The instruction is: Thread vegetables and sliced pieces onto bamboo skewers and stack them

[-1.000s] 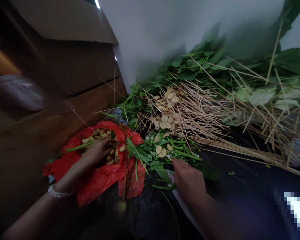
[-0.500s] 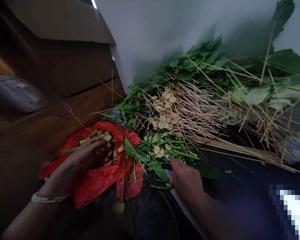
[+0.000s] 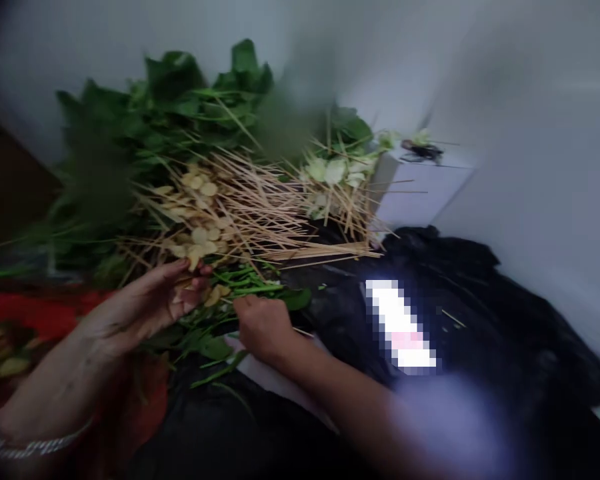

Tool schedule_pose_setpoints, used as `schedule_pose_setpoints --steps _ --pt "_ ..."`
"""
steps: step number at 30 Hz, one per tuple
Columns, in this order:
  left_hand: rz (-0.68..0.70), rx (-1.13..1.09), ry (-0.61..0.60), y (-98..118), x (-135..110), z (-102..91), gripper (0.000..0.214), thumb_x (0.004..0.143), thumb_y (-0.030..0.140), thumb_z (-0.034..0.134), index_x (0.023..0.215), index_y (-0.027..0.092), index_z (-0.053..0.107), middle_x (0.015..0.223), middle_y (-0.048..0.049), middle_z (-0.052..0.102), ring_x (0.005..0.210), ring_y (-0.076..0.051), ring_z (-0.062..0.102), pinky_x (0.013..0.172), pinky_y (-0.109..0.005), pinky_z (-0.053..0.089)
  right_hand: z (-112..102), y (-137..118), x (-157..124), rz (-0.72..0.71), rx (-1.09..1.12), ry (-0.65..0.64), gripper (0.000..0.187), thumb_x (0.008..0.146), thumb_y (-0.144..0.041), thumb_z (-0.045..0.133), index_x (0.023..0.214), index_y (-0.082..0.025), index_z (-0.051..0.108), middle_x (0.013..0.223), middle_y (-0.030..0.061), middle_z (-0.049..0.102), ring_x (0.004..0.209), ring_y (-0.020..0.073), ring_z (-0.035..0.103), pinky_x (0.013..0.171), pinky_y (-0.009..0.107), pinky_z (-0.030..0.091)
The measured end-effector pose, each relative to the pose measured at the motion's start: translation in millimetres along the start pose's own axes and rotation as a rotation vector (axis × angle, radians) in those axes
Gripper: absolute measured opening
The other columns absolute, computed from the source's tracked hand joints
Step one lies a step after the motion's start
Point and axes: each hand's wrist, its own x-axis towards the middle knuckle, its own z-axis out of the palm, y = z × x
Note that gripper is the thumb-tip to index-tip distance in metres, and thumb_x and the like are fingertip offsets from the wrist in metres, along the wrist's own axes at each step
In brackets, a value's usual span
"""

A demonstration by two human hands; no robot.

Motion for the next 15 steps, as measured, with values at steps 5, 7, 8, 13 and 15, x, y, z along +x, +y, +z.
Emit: schedule_pose_setpoints --steps 5,7,8,13,15 --pt "0.047 0.204 -0.083 -29 32 -4.0 0.012 0.079 0.004 0.063 0.088 0.01 0.066 0.078 -0.0047 0.069 0.054 -0.006 0.057 0.049 -0.013 0.051 -5 11 3 0.052 -0.006 0.042 0.02 0.089 -0.017 0.042 0.099 -0.021 0.058 0.095 0.0027 0.07 0.078 0.0181 0.065 0.058 0.026 0.043" --pt "0.056 0.221 -0.063 -36 38 -12.1 0.013 0.078 0.004 0.064 0.088 0.012 0.067 0.078 -0.0037 0.07 0.053 -0.006 0.056 0.049 -0.012 0.05 -7 15 3 0.069 -0.003 0.056 0.019 0.089 -0.017 0.042 0.098 -0.021 0.058 0.094 0.0028 0.07 0.078 0.0181 0.065 0.058 0.026 0.044" --pt "0.06 0.221 -0.054 -38 39 -15.3 0.012 0.078 0.005 0.063 0.087 0.013 0.067 0.076 -0.0031 0.07 0.053 -0.005 0.055 0.049 -0.012 0.05 -9 16 3 0.077 0.0 0.063 0.018 0.089 -0.017 0.042 0.097 -0.021 0.058 0.094 0.0026 0.07 0.078 0.018 0.065 0.058 0.026 0.044" --pt "0.093 0.182 0.022 -37 39 -19.7 0.014 0.08 0.005 0.057 0.083 0.015 0.067 0.064 -0.0008 0.064 0.047 -0.006 0.053 0.044 -0.012 0.047 -14 21 3 0.122 0.007 0.096 0.018 0.089 -0.016 0.041 0.097 -0.021 0.058 0.095 0.002 0.07 0.078 0.0172 0.065 0.056 0.025 0.043" --pt "0.107 0.173 0.056 -36 39 -19.5 0.02 0.08 0.003 0.056 0.09 0.016 0.068 0.065 -0.001 0.065 0.048 -0.006 0.054 0.044 -0.012 0.047 -15 22 3 0.139 0.003 0.113 0.02 0.092 -0.017 0.039 0.097 -0.021 0.058 0.093 0.0021 0.07 0.077 0.0172 0.065 0.056 0.025 0.042"
